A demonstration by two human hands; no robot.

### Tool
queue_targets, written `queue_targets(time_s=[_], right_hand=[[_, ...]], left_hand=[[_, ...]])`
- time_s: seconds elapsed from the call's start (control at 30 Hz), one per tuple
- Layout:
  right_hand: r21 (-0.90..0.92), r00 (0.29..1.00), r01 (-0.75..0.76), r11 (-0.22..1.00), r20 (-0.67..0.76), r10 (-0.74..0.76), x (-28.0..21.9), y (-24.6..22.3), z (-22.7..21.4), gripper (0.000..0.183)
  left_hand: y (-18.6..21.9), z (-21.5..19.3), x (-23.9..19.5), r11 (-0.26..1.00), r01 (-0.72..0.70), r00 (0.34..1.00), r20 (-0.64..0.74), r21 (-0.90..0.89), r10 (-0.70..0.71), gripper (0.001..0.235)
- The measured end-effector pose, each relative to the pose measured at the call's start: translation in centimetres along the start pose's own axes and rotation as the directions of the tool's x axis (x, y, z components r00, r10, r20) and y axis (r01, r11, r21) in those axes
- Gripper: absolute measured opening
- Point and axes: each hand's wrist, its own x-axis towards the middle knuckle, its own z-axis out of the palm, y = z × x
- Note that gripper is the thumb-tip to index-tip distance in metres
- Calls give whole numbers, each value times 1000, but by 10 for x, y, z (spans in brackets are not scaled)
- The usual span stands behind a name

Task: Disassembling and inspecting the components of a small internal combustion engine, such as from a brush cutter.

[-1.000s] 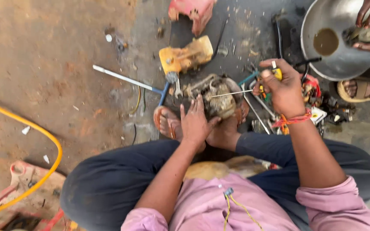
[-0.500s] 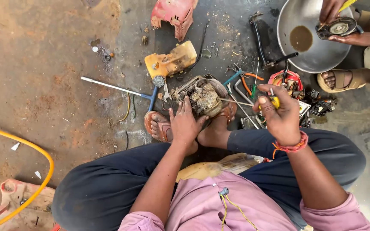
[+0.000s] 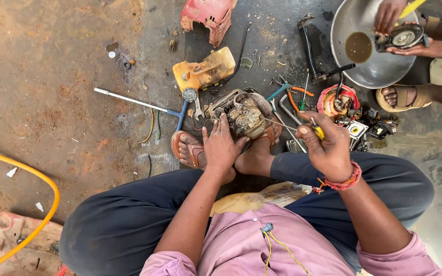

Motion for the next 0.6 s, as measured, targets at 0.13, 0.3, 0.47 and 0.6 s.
queue_targets(time_s=[0.13,0.3,0.47,0.6], right_hand=[[-63,1000,-1,998,13,2,2,-4,3,26],[91,988,-133,987,-61,139,26,-32,13,24],[-363,957,180,914,281,-77,47,-55,27,36],[-18,981,-186,982,48,186,58,-34,27,36]], left_hand=[[-4,6,-3,1000,-13,999,-34,-4,13,109],[-1,3,-1,1000,-3,1000,-15,13,3,110],[-3,5,-2,1000,-7,999,-38,2,7,108],[-4,4,-1,999,-6,999,-38,31,7,109]])
